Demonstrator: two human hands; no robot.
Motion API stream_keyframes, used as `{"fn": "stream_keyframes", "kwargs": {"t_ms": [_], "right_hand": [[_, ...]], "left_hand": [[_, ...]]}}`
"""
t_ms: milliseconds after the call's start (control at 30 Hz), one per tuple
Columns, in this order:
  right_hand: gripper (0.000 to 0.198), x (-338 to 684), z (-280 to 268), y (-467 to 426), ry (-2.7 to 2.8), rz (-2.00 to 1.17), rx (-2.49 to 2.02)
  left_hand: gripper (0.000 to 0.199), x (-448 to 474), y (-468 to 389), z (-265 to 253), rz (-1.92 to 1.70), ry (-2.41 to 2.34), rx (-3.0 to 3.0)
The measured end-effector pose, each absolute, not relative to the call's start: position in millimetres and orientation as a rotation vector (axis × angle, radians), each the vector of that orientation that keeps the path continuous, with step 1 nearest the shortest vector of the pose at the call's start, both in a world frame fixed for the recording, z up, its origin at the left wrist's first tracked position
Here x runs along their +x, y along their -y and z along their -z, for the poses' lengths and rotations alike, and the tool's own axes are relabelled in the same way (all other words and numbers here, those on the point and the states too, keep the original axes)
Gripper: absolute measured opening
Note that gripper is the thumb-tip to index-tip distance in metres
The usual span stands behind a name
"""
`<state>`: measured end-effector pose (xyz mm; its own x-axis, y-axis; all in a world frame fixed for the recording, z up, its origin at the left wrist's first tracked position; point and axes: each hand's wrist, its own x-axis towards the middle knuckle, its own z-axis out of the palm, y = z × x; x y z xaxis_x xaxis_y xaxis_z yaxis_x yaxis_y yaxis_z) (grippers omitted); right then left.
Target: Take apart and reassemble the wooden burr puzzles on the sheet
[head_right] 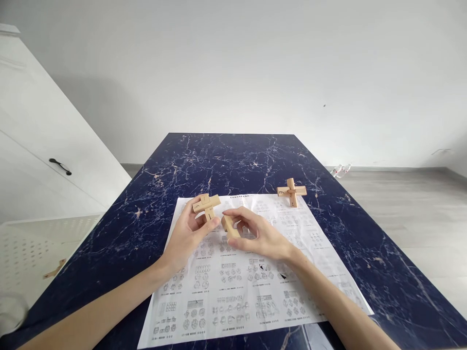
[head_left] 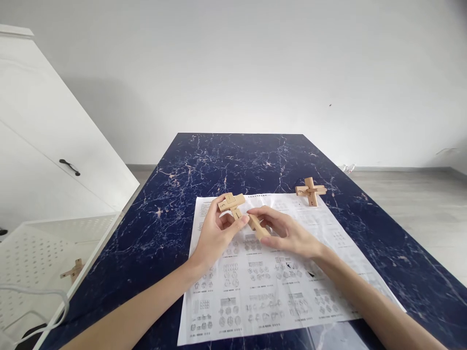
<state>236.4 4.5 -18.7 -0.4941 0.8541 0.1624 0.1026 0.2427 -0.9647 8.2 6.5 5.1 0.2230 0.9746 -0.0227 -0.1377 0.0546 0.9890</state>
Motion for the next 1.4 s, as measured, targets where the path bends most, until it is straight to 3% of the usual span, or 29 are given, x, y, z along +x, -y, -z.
{"fn": "stream_keyframes", "kwargs": {"t_ms": [133, 367, 867, 1400], "right_hand": [[0.055, 238, 18, -7, 1.545, -1.589, -0.791], [0.056, 235, 18, -5, 1.272, -1.734, -0.694], [0.049, 225, 13, -2, 1.243, -1.601, -1.053], [0.047, 222, 17, -6, 1.073, -1.73, -0.925]], "left_hand": [[0.069, 7, -5, -6, -1.069, -0.913, 1.212], [0.065, 5, -1, -6, -0.994, -0.929, 1.338], [0.064, 6, 2, -11, -0.959, -0.982, 1.413], [0.064, 6, -2, -12, -0.981, -1.049, 1.439]]}}
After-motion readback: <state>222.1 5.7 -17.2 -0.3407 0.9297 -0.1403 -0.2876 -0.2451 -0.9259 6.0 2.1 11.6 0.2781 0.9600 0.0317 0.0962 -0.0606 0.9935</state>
